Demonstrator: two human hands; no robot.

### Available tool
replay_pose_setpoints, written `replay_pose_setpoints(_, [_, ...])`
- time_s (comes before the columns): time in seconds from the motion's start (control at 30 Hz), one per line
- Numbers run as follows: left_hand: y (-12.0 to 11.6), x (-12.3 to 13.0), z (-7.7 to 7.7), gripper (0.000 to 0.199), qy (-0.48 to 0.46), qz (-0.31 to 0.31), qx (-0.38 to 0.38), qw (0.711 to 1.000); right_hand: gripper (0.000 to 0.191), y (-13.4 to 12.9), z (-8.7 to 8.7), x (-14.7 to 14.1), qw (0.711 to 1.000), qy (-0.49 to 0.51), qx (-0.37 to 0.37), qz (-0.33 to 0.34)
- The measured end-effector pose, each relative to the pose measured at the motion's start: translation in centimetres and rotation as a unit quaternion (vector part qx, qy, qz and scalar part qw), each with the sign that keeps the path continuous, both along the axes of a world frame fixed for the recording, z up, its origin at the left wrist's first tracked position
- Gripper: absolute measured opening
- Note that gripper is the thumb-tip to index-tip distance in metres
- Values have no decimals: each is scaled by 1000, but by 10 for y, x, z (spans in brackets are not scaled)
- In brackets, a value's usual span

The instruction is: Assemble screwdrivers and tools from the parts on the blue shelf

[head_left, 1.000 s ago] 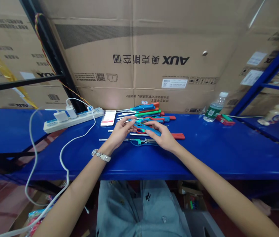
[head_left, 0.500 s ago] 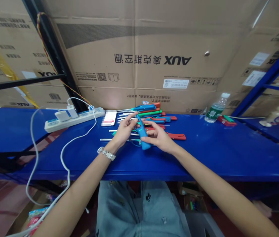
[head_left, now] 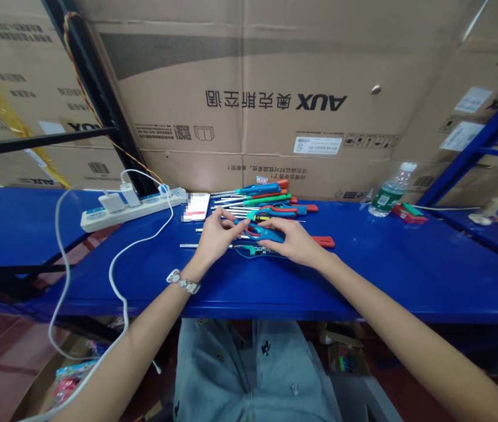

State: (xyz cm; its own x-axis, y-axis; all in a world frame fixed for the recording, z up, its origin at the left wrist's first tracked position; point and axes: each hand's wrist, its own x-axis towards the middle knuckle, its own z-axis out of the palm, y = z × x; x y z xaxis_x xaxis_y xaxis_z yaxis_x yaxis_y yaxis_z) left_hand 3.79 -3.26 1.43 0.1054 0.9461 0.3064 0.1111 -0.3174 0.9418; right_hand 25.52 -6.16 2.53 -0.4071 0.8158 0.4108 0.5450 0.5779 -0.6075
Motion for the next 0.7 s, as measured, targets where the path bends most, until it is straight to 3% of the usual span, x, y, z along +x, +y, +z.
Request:
replay_pose_setpoints(0.17, [-5, -10, -2, 35, 24, -37, -10, 999, 37, 5, -5, 1, 997, 26, -73, 27])
replay_pose_setpoints(0.37, [-7, -22, -4, 34, 90, 1, -24, 996, 35, 5, -5, -2, 994, 36, -95, 31])
replay_pose_setpoints(0.53, [-9, -34, -6, 30, 179, 35, 74, 980, 35, 7, -7, -2, 996, 11, -82, 39])
replay_pose_setpoints(0.7, [-6, -40, -10, 16, 229, -8, 156, 961, 31, 9, -14, -4, 997, -16, -58, 48])
